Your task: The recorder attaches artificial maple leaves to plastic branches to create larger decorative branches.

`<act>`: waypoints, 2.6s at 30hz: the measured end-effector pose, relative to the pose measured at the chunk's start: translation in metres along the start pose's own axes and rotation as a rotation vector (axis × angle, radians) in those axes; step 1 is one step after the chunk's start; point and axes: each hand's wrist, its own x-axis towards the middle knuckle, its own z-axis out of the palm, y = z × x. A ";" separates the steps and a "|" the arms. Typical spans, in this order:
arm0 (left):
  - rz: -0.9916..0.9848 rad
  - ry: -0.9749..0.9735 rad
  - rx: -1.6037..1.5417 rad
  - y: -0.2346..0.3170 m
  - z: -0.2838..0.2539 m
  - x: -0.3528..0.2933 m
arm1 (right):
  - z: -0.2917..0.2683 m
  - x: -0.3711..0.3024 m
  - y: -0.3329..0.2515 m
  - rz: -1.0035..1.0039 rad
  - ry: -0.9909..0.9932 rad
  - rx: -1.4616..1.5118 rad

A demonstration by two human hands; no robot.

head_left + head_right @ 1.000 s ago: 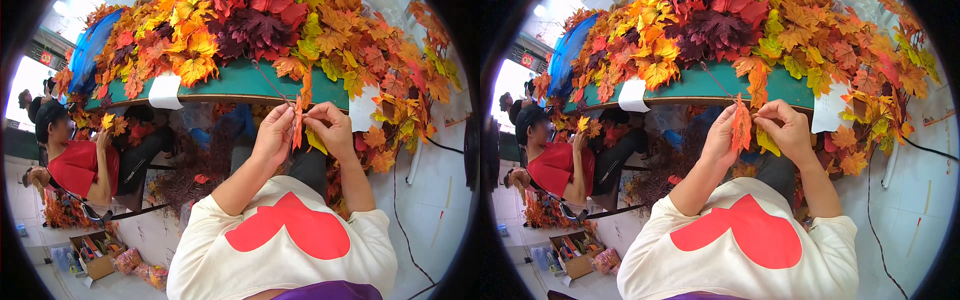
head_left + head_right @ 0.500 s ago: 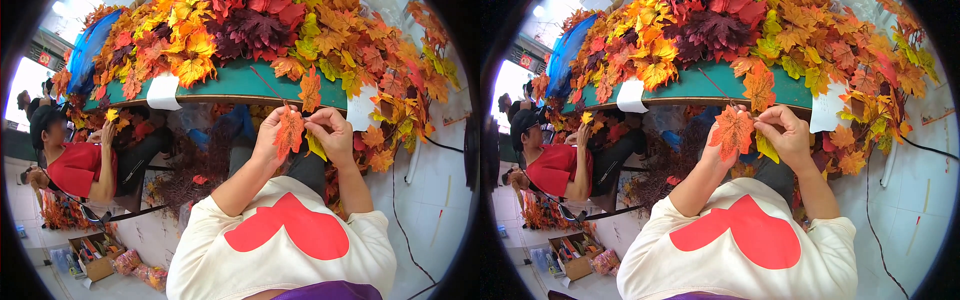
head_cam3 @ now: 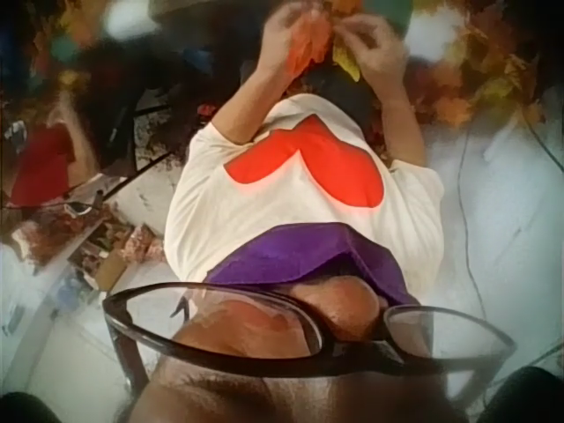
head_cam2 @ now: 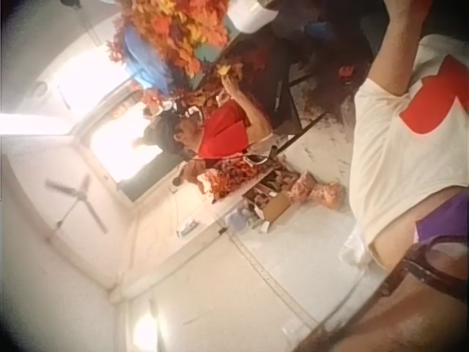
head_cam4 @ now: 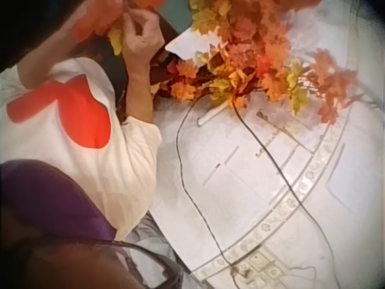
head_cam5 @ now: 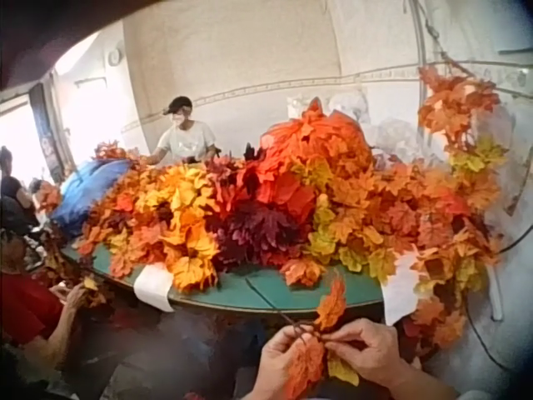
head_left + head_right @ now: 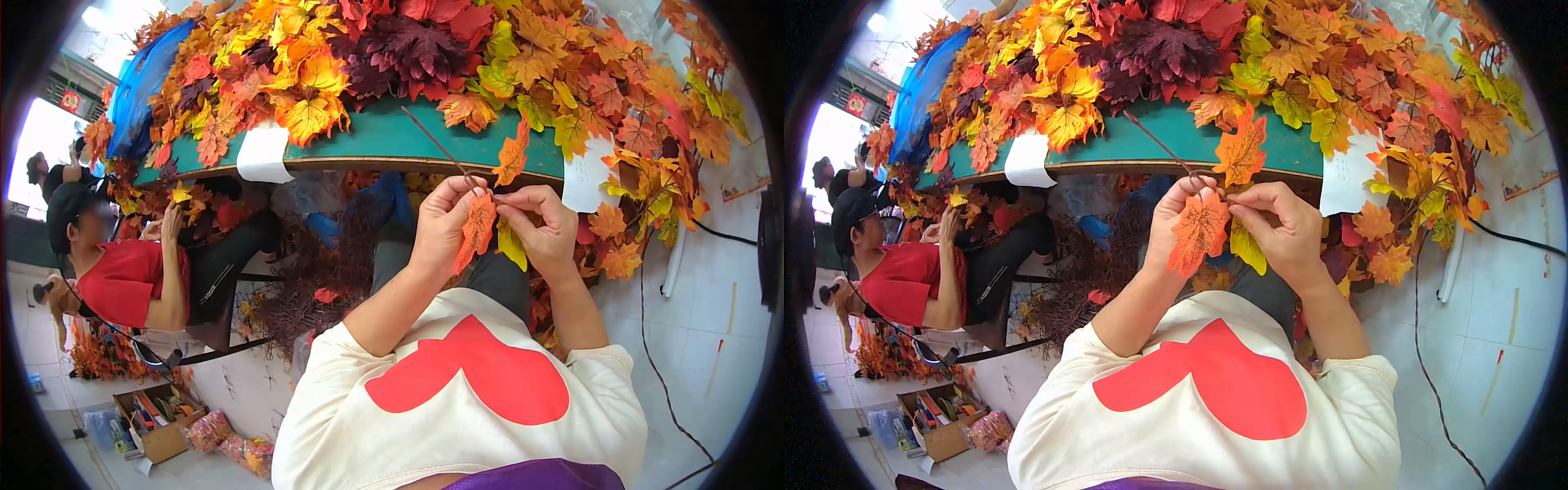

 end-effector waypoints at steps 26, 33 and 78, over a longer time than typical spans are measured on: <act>0.152 -0.005 0.312 0.006 -0.001 -0.006 | 0.006 0.000 -0.009 -0.218 0.034 -0.306; 0.160 -0.057 0.281 0.017 -0.001 -0.012 | 0.016 0.002 -0.001 -0.321 0.077 -0.196; 0.171 -0.063 0.324 0.011 -0.011 -0.012 | 0.020 -0.007 -0.016 -0.154 0.061 -0.086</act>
